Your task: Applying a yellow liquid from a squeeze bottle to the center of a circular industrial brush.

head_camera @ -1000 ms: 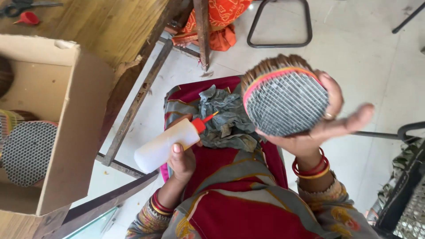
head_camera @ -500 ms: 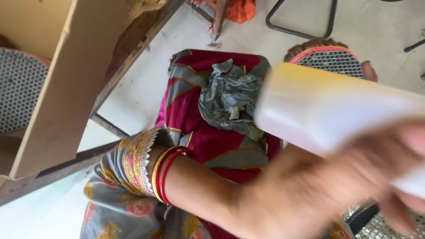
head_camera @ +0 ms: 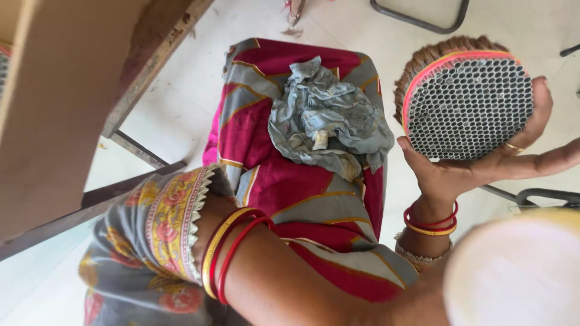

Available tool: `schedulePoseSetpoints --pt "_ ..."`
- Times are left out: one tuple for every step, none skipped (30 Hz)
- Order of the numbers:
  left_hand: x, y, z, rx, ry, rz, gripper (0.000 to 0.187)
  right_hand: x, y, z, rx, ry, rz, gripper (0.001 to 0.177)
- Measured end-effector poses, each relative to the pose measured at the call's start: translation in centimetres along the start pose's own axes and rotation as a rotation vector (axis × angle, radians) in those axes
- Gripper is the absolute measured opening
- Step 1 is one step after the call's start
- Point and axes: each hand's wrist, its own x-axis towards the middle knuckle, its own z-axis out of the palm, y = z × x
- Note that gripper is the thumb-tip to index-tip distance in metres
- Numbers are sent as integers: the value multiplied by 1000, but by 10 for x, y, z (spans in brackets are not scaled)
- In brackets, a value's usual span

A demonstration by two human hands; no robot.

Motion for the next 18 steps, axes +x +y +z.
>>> schedulePoseSetpoints --pt "1 4 2 21 -6 14 62 2 -4 6 9 21 -3 147" --pt "4 6 5 39 -29 16 61 4 -6 8 13 33 -4 147" --pt "8 8 10 57 -53 17 61 7 -6 9 19 44 -6 146" --pt "12 9 14 73 -87 10 60 8 -6 9 -6 79 -7 146" --pt "17 9 19 88 -121 3 60 8 -5 9 -2 87 -9 145" --pt "18 8 24 98 -144 -8 59 6 -6 7 8 82 -9 145" --pt "22 10 12 105 -172 -22 59 -3 0 6 -14 105 -5 145" --pt "25 11 -1 28 -107 4 59 -12 5 5 147 61 60 146" --pt "29 14 -14 -48 -40 29 59 -21 10 6 311 17 125 148" --pt "28 15 -23 -44 -54 22 59 -19 9 6 302 30 124 148" --pt "28 17 -32 -76 -13 -11 59 -18 8 6 293 18 96 149" --pt "27 19 -43 -110 34 -40 59 -16 7 7 290 -2 67 150" --pt "26 17 -50 -109 27 -43 59 -17 7 7 285 3 66 150" --pt "25 17 -58 -110 57 -59 57 -16 7 7 292 1 57 149" --pt "24 16 -66 -112 87 -74 56 -16 6 8 299 -1 48 148" --pt "23 15 -71 -108 88 -72 56 -14 5 9 302 2 49 148" --pt "22 15 -77 -139 111 -101 55 -13 4 10 300 5 53 148" --pt "21 12 -82 -174 132 -128 54 -11 4 11 295 5 53 148"
